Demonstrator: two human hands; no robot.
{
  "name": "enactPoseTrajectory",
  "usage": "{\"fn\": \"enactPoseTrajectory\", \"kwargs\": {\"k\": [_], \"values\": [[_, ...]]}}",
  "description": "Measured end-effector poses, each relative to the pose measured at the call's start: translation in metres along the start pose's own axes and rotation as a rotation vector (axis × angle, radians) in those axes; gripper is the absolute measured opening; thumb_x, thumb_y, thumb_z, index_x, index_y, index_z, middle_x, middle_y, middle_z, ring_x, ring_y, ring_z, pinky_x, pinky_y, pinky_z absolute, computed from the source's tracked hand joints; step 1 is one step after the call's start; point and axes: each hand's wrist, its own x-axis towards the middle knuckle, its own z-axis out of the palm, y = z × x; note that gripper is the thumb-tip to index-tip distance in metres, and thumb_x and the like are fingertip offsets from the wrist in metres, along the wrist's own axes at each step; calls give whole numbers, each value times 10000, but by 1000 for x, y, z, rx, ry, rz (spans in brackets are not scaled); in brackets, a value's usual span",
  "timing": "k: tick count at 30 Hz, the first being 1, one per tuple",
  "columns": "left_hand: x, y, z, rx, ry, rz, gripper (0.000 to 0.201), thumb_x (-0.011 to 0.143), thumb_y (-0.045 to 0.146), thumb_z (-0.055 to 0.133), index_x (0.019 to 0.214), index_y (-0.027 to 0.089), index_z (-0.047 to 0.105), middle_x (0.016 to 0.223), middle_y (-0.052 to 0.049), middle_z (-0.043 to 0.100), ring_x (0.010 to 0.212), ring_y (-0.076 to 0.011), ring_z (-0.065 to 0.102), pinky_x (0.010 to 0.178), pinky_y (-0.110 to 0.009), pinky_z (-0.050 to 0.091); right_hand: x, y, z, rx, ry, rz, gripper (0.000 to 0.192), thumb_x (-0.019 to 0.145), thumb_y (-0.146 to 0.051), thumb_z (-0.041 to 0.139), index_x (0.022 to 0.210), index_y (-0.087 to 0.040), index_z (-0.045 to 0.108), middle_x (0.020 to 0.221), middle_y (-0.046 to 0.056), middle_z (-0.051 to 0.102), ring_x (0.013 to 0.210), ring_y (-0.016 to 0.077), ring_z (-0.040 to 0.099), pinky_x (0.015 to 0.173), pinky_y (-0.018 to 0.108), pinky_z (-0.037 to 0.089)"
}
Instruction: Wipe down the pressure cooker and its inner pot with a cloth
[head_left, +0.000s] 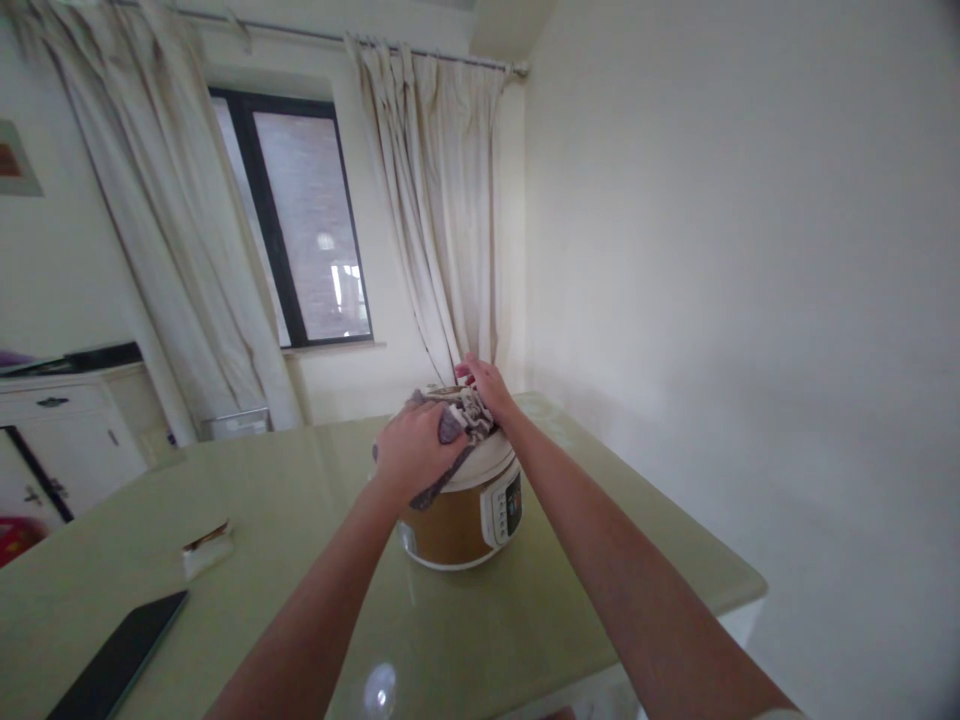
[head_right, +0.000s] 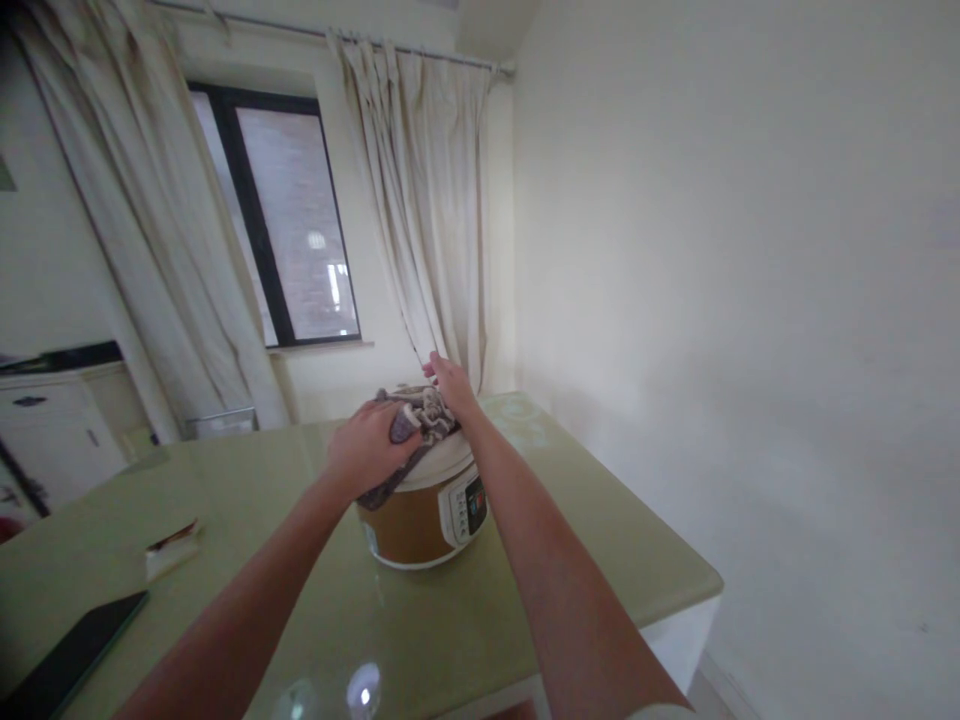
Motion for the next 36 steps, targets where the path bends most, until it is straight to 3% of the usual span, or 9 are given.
{"fn": "enactPoseTrajectory", "kwargs": {"k": [6, 8, 10, 13, 16, 20, 24, 28, 36], "values": [[1, 2, 0, -129, -66, 143, 324, 827, 502, 752, 1011, 235, 730, 1097, -107, 771, 1123, -345, 661, 983, -464, 526, -35, -44, -15, -57, 234, -137, 871, 1013, -763, 160, 1140, -94, 702, 1099, 175, 723, 859, 199, 647, 763, 339, 531], [9, -8, 1, -324, -104, 130, 401, 783, 501, 789, 1064, 222, 729, 1130, -109, 763, 1113, -339, 667, 1006, -480, 527, -65, -62, -14, -106, 143, -253, 785, 1006, -774, 296, 1229, -136, 696, 1232, 158, 703, 1083, 237, 650, 968, 383, 513], [15, -20, -1, -609, -201, 181, 505, 710, 425, 838, 1150, 207, 718, 1198, -107, 745, 1125, -315, 670, 1045, -471, 525, -96, -75, -8, -299, -135, -448, 749, 940, -804, 493, 1378, -220, 660, 1446, 130, 621, 1358, 297, 541, 1158, 448, 405], [20, -46, -8, -1042, -381, 200, 691, 685, 337, 831, 1340, 215, 649, 1373, -110, 677, 1203, -279, 658, 1084, -437, 528, -124, -81, 5, -697, -342, -566, 981, 813, -808, 700, 1609, -297, 441, 1610, 144, 469, 1483, 379, 410, 1209, 555, 334], [21, -78, -9, -1275, -221, -48, 637, 884, 430, 621, 1495, 280, 519, 1508, -94, 587, 1277, -252, 632, 1095, -463, 532, -129, -80, 11, -909, -391, -552, 908, 834, -713, 753, 1606, -349, 444, 1514, 145, 543, 1367, 376, 518, 1153, 558, 391], [19, -101, 18, -904, 45, -268, 454, 987, 415, 460, 1388, 266, 614, 1463, -90, 612, 1356, -257, 563, 1162, -490, 465, -119, -78, -2, -929, -449, -513, 667, 862, -545, 777, 1473, -349, 597, 1373, 112, 619, 1208, 316, 616, 1035, 459, 487], [4, -84, 54, -463, -50, -134, 429, 1053, 344, 331, 1223, 218, 704, 1325, -122, 702, 1331, -274, 584, 1170, -494, 440, -102, -71, -37, -803, -205, -189, 535, 870, -426, 757, 1368, -286, 620, 1149, 51, 736, 1039, 260, 685, 921, 371, 520], [-15, -63, 70, -278, 96, -36, 427, 1067, 355, 346, 1301, 201, 668, 1406, -146, 666, 1374, -306, 548, 1198, -520, 404, -84, -62, -56, -895, 37, 150, 432, 884, -481, 722, 1259, -285, 635, 994, 43, 759, 923, 273, 709, 789, 349, 496], [-16, -64, 66, -214, 136, -36, 456, 1050, 271, 326, 1339, 159, 660, 1426, -136, 674, 1346, -299, 586, 1184, -489, 429, -103, -72, -14, -1029, 81, 34, 739, 825, -703, 719, 1349, -206, 564, 1128, 145, 708, 1066, 323, 668, 894, 402, 500]]}}
